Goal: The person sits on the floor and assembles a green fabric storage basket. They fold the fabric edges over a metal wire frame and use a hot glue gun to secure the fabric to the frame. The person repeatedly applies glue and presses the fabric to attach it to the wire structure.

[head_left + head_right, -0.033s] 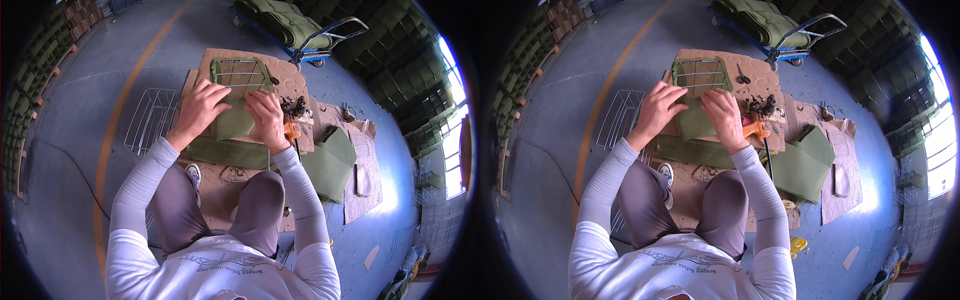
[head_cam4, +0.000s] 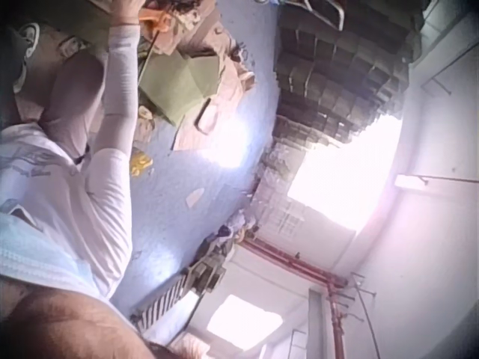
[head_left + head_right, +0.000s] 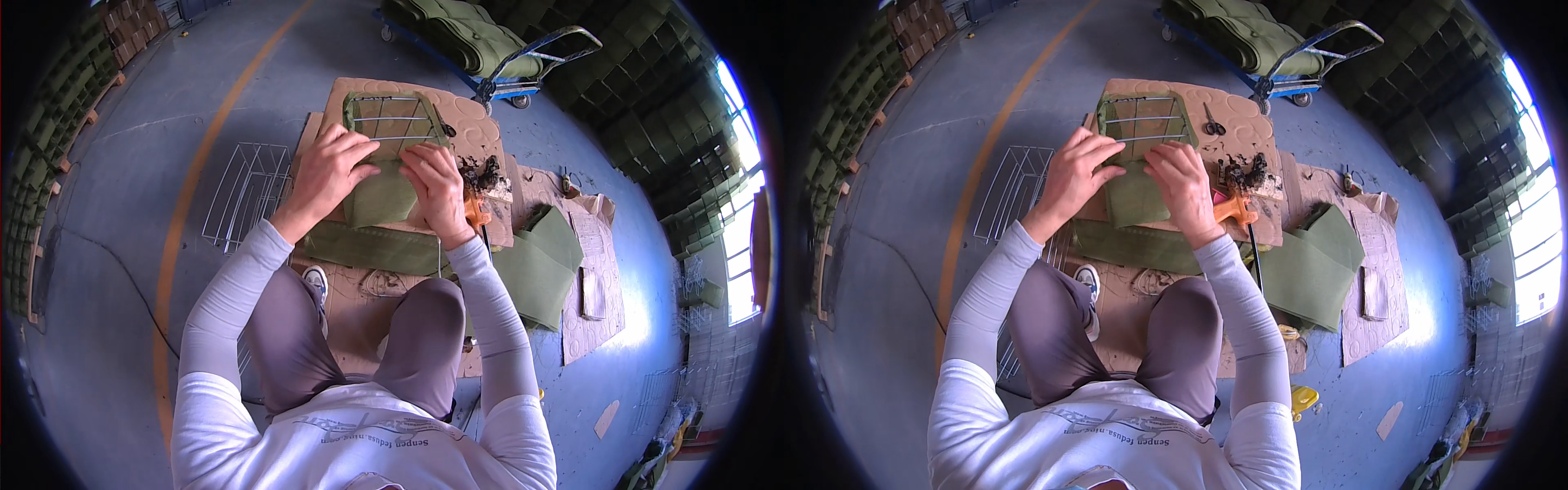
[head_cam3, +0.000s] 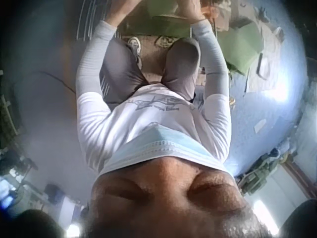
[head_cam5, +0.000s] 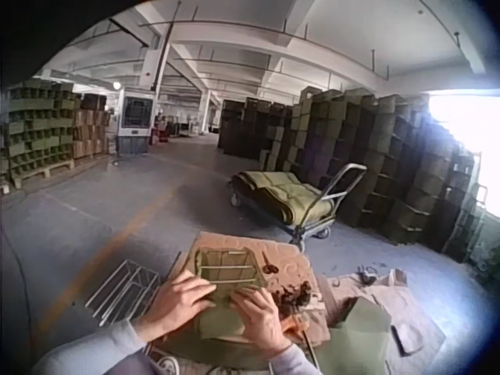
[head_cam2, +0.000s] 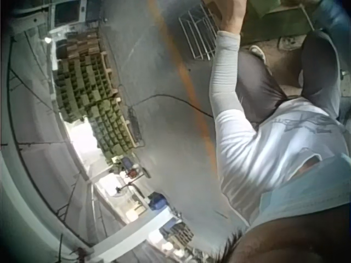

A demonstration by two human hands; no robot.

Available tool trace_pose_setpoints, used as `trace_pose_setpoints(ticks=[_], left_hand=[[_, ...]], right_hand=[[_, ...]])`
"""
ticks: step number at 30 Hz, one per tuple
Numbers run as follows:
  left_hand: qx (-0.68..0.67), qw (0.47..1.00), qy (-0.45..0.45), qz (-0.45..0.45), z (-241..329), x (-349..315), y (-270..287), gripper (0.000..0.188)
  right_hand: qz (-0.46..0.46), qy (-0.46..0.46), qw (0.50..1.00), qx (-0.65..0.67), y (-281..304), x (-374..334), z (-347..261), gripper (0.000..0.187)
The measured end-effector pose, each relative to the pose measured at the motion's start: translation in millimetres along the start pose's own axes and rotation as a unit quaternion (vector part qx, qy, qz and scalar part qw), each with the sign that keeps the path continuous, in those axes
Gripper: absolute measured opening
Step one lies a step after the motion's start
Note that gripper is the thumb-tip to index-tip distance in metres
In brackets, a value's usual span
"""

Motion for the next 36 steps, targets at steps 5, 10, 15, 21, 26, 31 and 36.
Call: trace_pose_setpoints(ticks=[5,10,15,21,26,31,36], left_hand=[[-0.067,0.995,0.033,-0.06,-13,10,-16,0.02],[-0.167,0.978,0.084,-0.091,-23,14,-24,0.018],[-0.035,0.998,-0.001,-0.046,-9,17,-18,0.016],[-0.067,0.997,0.019,-0.027,-16,16,-21,0.014],[-0.148,0.986,0.069,-0.033,-27,13,-24,0.013],[-0.159,0.975,0.131,-0.084,-36,14,-26,0.014],[-0.123,0.967,0.167,-0.147,-44,20,-32,0.016]], right_hand=[[-0.027,-0.093,0.989,0.109,-7,9,27,0.017],[-0.057,-0.107,0.984,0.133,-10,16,38,0.01],[-0.069,-0.112,0.981,0.146,-16,15,41,0.011],[-0.066,-0.121,0.982,0.131,-18,17,37,0.011],[-0.075,-0.123,0.984,0.105,-24,16,39,0.012],[-0.113,-0.161,0.976,0.091,-30,25,42,0.014],[-0.227,-0.278,0.93,0.075,-39,36,50,0.016]])
Point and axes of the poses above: each hand's wrist, its own x-axis towards the middle knuckle, its own y-axis out of the back of the hand, z = x × y, the point moved 8 cm from there along x, towards the middle knuckle, and after that the axes turned 7 degrees about -z, right-handed, at the moved point
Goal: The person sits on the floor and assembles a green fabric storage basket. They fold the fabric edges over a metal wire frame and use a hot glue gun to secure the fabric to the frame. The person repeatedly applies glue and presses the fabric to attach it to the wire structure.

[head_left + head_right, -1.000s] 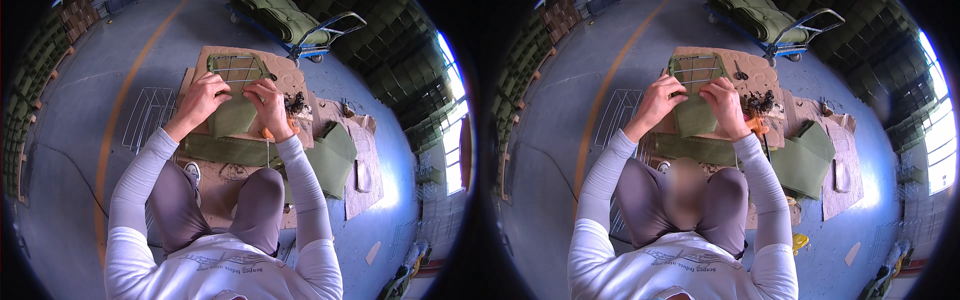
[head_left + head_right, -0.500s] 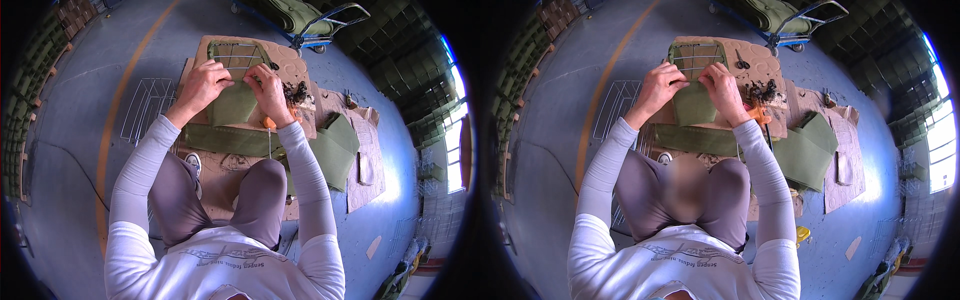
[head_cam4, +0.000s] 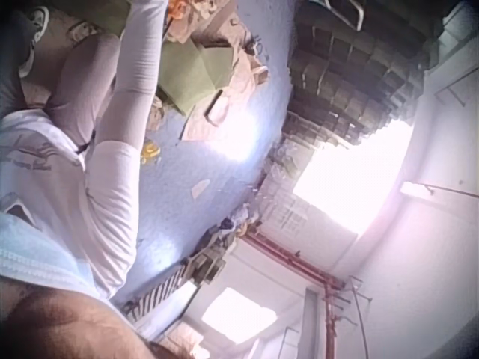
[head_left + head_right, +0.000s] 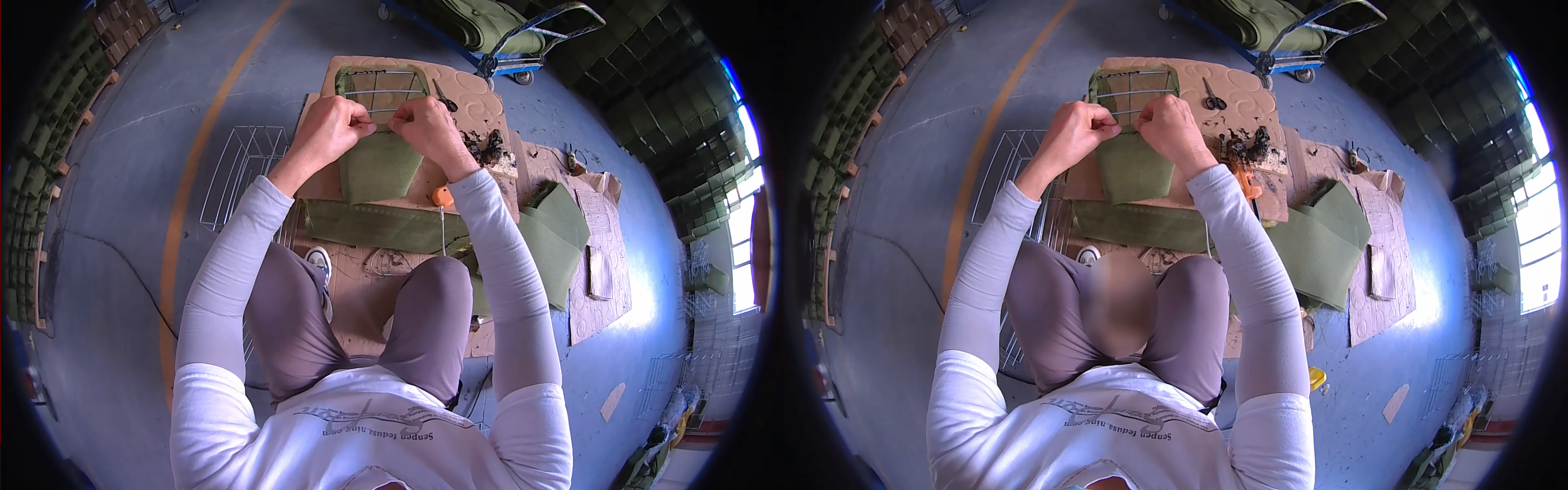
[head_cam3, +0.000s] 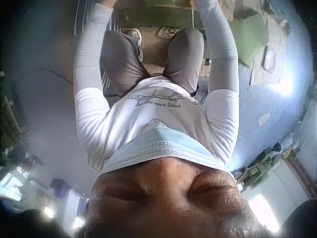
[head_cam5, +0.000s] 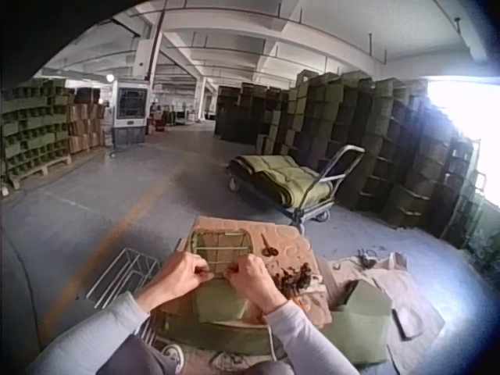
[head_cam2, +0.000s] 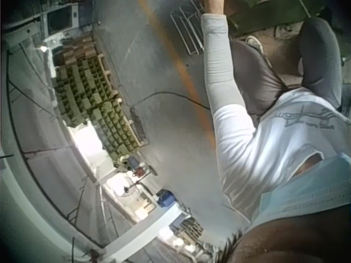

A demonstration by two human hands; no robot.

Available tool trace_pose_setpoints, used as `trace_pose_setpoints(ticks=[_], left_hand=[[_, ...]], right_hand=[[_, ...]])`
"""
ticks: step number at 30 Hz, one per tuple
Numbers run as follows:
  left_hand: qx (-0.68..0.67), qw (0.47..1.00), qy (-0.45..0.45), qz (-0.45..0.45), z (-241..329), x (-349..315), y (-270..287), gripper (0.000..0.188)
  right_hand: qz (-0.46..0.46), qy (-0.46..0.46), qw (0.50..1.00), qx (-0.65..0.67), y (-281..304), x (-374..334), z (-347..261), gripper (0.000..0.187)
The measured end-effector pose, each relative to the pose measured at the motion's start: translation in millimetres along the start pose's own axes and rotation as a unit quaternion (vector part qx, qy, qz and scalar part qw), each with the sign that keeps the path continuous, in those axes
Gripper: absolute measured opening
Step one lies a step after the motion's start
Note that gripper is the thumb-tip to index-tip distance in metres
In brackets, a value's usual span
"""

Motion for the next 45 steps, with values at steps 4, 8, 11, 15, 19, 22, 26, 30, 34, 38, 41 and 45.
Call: trace_pose_setpoints(ticks=[4,8,11,15,19,22,26,30,34,38,41,45], left_hand=[[0.011,1.0,-0.016,0.009,-5,-1,0,0.014],[0.015,0.999,0.007,-0.03,5,2,-1,0.014],[-0.041,0.999,-0.032,0.003,-2,1,0,0.015],[-0.143,0.989,-0.011,-0.045,-18,8,9,0.014],[0.009,0.98,-0.165,0.111,14,-20,43,0.009],[0.1,0.953,-0.247,0.143,32,-57,18,0.012],[0.052,0.963,-0.2,0.175,21,-55,19,0.02],[0.031,0.988,-0.147,0.024,9,-18,15,0.025],[-0.067,0.974,-0.078,-0.202,9,14,14,0.036],[-0.057,0.961,-0.086,-0.255,2,23,7,0.041],[-0.038,0.958,-0.094,-0.267,-2,24,0,0.043],[-0.032,0.95,-0.073,-0.303,7,25,3,0.044]], right_hand=[[0.177,0.184,0.967,-0.008,9,-28,-26,0.021],[0.266,0.306,0.903,-0.139,-12,-74,-31,0.031],[0.271,0.29,0.907,-0.142,-18,-64,-30,0.029],[0.225,0.257,0.933,-0.113,-18,-51,-23,0.03],[0.212,0.265,0.935,-0.105,-17,-51,-20,0.029],[0.203,0.256,0.94,-0.101,-19,-50,-17,0.027],[0.203,0.254,0.94,-0.106,-19,-51,-18,0.025],[0.214,0.27,0.934,-0.099,-19,-52,-18,0.023],[0.209,0.256,0.937,-0.112,-20,-52,-17,0.021],[0.208,0.256,0.938,-0.108,-21,-52,-17,0.021],[0.211,0.26,0.937,-0.104,-21,-52,-19,0.021],[0.21,0.258,0.937,-0.11,-21,-53,-18,0.02]])
Point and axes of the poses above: each hand's wrist, its own x-axis towards the middle knuckle, its own y-axis out of the back of the hand, z = x × y, the point moved 8 cm from there along x, towards the middle knuckle, and after that the axes turned 7 degrees about -z, right-handed, at the moved point
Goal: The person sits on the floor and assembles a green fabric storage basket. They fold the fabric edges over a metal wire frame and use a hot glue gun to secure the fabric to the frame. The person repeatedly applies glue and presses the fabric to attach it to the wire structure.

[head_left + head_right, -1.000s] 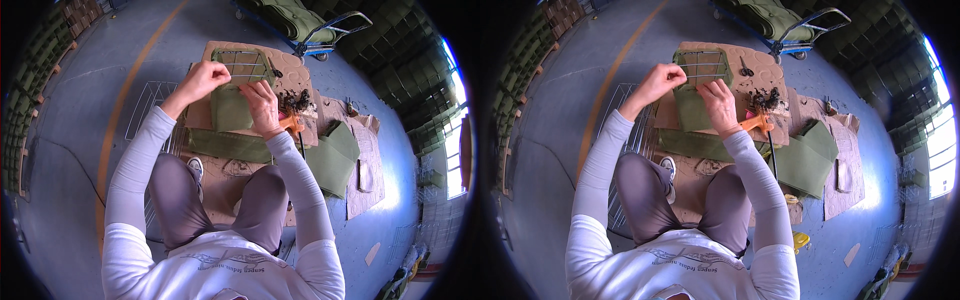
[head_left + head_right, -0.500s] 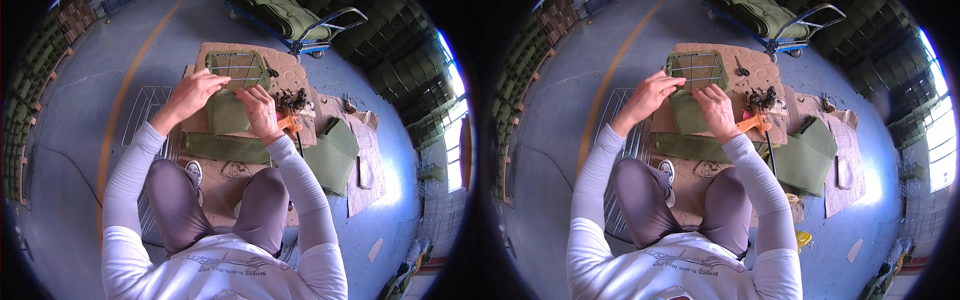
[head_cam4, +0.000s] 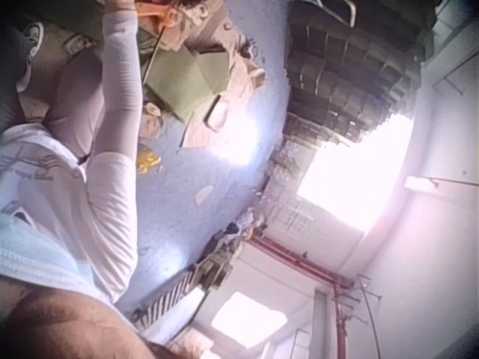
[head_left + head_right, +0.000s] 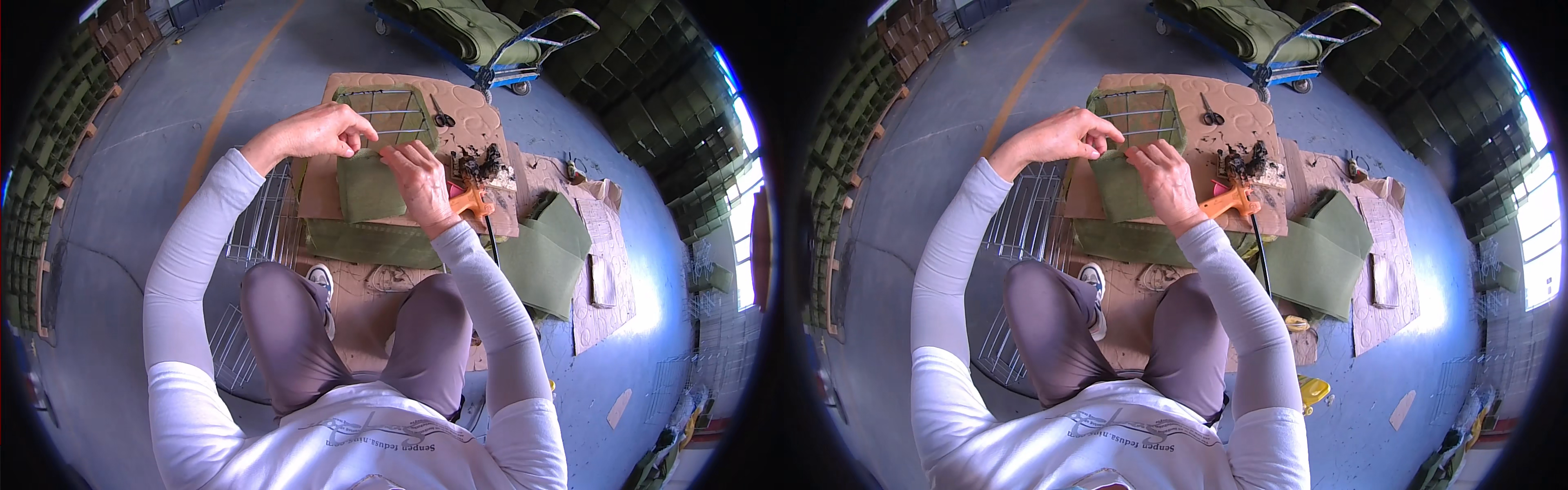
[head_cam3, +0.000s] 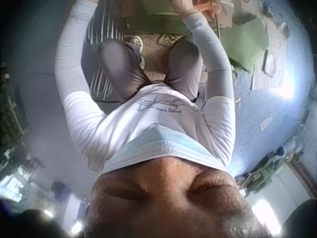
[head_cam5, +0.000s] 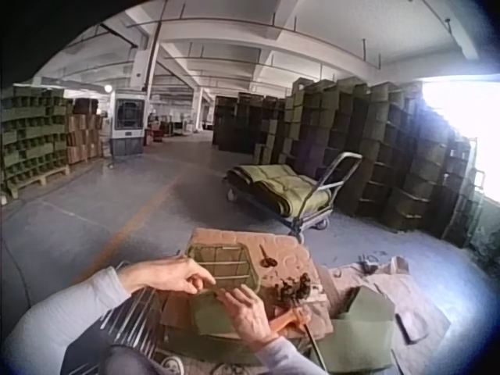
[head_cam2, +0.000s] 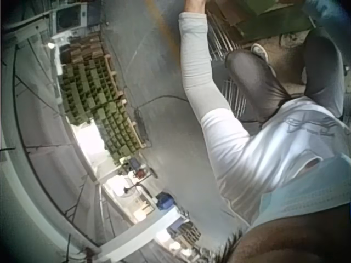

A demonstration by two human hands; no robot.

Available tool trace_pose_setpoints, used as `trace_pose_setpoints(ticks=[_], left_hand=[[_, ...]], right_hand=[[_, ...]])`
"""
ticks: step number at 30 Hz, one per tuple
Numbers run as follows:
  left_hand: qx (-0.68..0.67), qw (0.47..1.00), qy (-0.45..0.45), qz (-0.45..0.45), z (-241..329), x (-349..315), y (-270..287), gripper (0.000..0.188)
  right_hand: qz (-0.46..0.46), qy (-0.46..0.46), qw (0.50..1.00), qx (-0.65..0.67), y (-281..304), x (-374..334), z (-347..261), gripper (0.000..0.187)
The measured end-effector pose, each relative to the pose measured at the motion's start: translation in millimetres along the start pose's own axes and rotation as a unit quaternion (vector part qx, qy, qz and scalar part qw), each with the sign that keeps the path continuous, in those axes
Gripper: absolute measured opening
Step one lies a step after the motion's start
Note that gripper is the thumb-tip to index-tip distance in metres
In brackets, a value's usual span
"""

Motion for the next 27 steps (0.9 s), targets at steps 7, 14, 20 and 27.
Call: trace_pose_setpoints(ticks=[7,14,20,27], left_hand=[[0.031,0.999,0.018,0.03,1,1,-1,0.032],[0.13,0.986,0.101,-0.033,-11,19,-9,0.023],[0.123,0.991,0.054,0.007,-3,17,1,0.018],[0.288,0.849,-0.131,0.424,46,-81,-37,0.026]], right_hand=[[0.0,0.002,1.0,-0.001,0,-1,-2,0.02],[-0.039,0.018,0.999,-0.006,-1,3,-6,0.02],[-0.048,0.019,0.999,0.002,-2,2,-4,0.025],[-0.024,0.016,0.999,-0.02,-2,-1,-2,0.03]])
Point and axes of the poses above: each hand's wrist, its own x-axis towards the middle knuckle, its own y-axis out of the back of the hand, z = x × y, the point moved 8 cm from there along x, towards the middle knuckle, and after that the axes turned 7 degrees about -z, right-handed, at the moved point
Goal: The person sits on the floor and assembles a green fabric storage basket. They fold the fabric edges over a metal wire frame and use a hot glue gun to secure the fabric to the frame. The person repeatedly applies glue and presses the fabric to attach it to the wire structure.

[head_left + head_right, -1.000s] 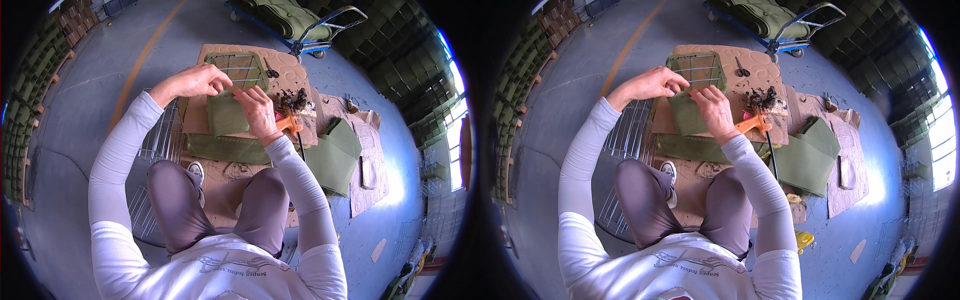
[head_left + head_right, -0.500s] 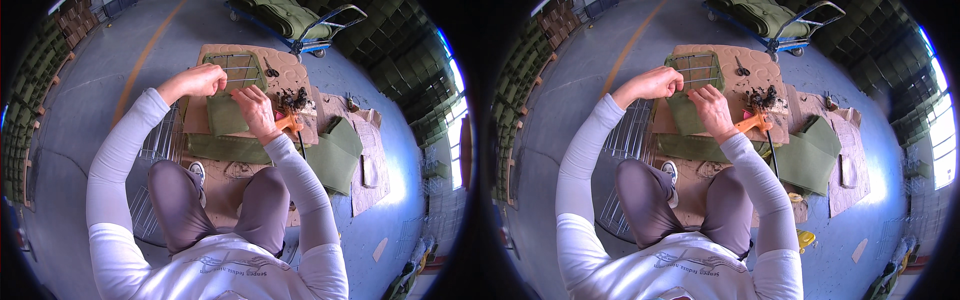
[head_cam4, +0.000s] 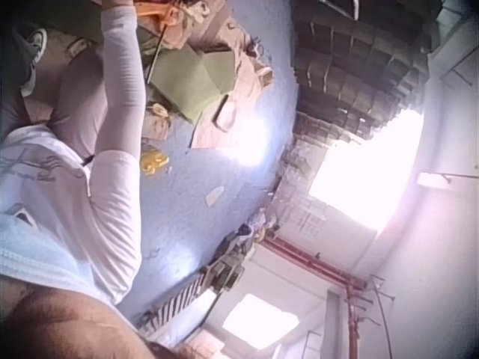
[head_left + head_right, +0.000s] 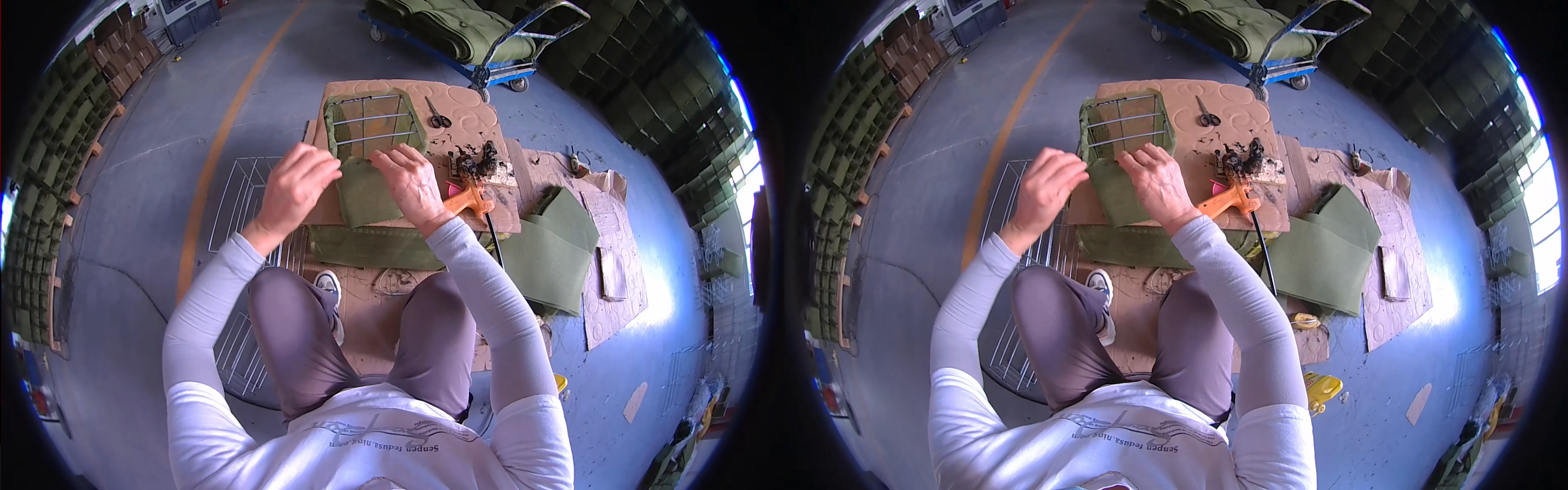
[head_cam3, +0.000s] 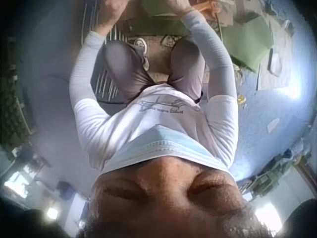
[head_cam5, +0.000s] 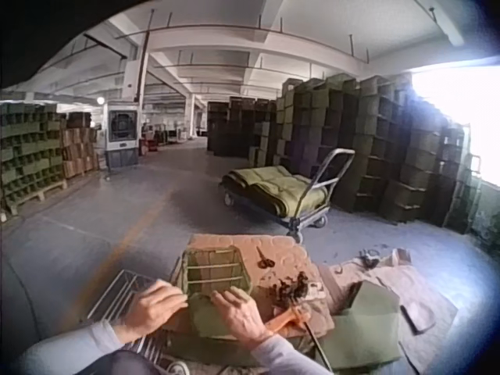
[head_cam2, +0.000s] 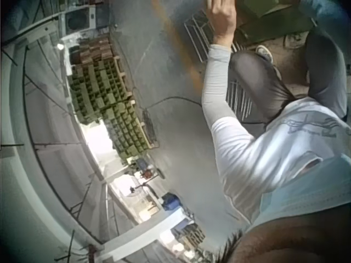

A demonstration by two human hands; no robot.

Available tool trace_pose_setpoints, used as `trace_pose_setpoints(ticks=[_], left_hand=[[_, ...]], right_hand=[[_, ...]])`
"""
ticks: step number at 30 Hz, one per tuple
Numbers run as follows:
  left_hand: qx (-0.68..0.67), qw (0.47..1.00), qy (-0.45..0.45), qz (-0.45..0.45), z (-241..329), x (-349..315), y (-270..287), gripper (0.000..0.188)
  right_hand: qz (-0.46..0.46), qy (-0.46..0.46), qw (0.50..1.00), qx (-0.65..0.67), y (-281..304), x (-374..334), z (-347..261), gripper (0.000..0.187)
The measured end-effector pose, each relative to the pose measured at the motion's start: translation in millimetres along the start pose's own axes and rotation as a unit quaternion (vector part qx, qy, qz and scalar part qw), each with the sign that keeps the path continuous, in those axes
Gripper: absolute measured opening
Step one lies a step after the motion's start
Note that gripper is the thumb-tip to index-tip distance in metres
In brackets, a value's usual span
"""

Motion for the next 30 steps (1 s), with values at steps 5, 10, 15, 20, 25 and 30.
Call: trace_pose_setpoints(ticks=[5,10,15,20,25,30], left_hand=[[0.015,1.0,-0.006,0.01,0,-7,-18,0.032],[-0.027,0.999,0.024,-0.032,-6,3,-32,0.024],[-0.088,0.986,0.06,-0.129,-16,18,-40,0.013],[-0.108,0.977,0.064,-0.174,-29,23,-51,0.008],[-0.099,0.977,0.082,-0.169,-28,22,-49,0.006],[-0.091,0.98,0.09,-0.154,-18,24,-44,0.005]], right_hand=[[-0.002,-0.008,1.0,0.013,-1,1,1,0.029],[-0.052,-0.005,0.998,0.046,-1,8,7,0.023],[-0.132,-0.041,0.987,0.078,0,20,14,0.01],[-0.209,-0.075,0.973,0.066,-3,27,15,0.014],[0.055,0.005,0.994,0.089,43,1,-6,0.026],[0.083,-0.023,0.996,0.022,24,-25,-5,0.039]])
Point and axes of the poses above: each hand's wrist, its own x-axis towards the middle knuckle, its own y-axis out of the back of the hand, z = x × y, the point moved 8 cm from there along x, towards the middle knuckle, and after that the axes turned 7 degrees about -z, right-handed, at the moved point
